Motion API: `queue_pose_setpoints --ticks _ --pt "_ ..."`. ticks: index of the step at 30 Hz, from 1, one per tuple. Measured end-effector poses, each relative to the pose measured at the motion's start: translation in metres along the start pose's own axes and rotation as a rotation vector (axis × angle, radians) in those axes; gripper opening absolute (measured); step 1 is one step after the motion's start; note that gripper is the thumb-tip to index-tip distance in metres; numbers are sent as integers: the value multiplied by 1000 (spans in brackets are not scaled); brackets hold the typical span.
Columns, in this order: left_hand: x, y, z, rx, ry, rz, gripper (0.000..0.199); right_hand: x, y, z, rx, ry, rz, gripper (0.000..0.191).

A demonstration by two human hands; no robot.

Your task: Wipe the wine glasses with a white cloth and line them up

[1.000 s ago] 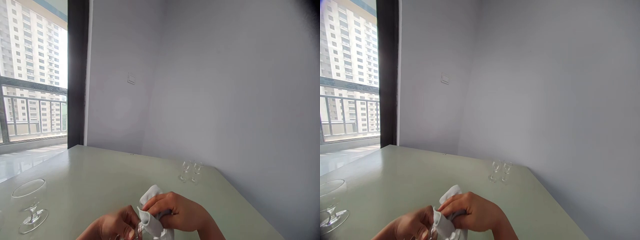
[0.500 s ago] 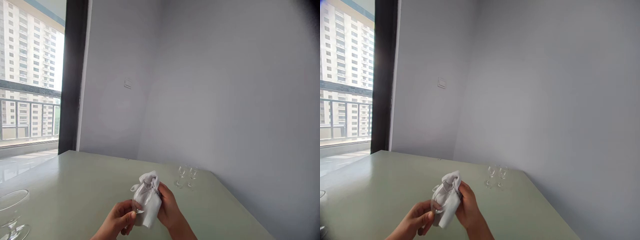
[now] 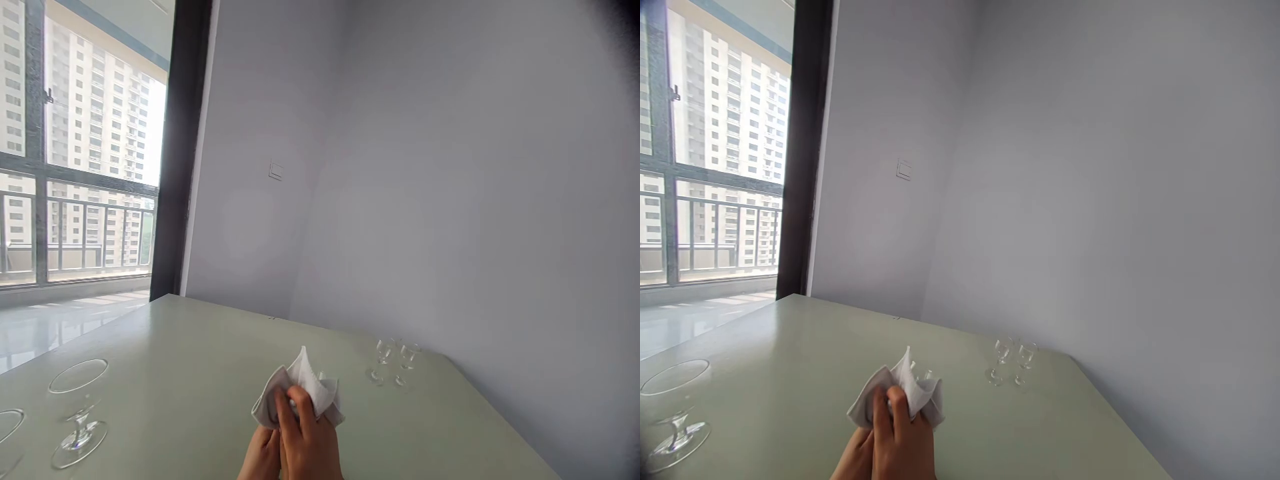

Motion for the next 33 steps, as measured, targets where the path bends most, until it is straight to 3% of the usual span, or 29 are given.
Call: queue_pose_setpoints --ticks 3,5,7,9,12,16,18,21,27,30,33 --pt "20 -6 -2 39 -102 -184 49 2 5 12 144 -235 39 49" --pt "33 -12 -12 37 -168 -296 45 0 6 16 168 -188 89 50" --pt "40 -15 -28 -4 -213 -328 45 -1 7 17 160 -79 105 49" --pt "41 -14 -43 -45 -246 -282 46 1 10 15 132 74 102 43" --pt "42 -8 -49 -35 -272 -242 48 5 18 -5 -59 326 105 31" --pt "41 -3 -42 15 -288 -269 44 10 18 -50 -517 614 1 27" --pt "34 -3 -37 21 -302 -241 43 4 15 -55 -598 782 -38 30" --pt "30 -4 -27 20 -272 -249 59 -11 10 -46 -546 846 -21 27" --pt "41 2 -23 -111 -13 -253 60 -29 -2 -33 -470 445 218 19" --pt "48 2 -24 -22 -38 -275 62 -23 4 -24 -354 275 270 17" --pt "57 -2 -26 88 -159 -350 52 -12 14 -13 -240 324 240 15"
Point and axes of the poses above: each hand's wrist, its own y-axis towards the middle knuckle, its own x-axis out of the back of the hand, z = x × y, the point moved 9 cm from there along y, towards the middle knuckle, and after that the axes turned 2 degrees about y, right-handed, at the moved point
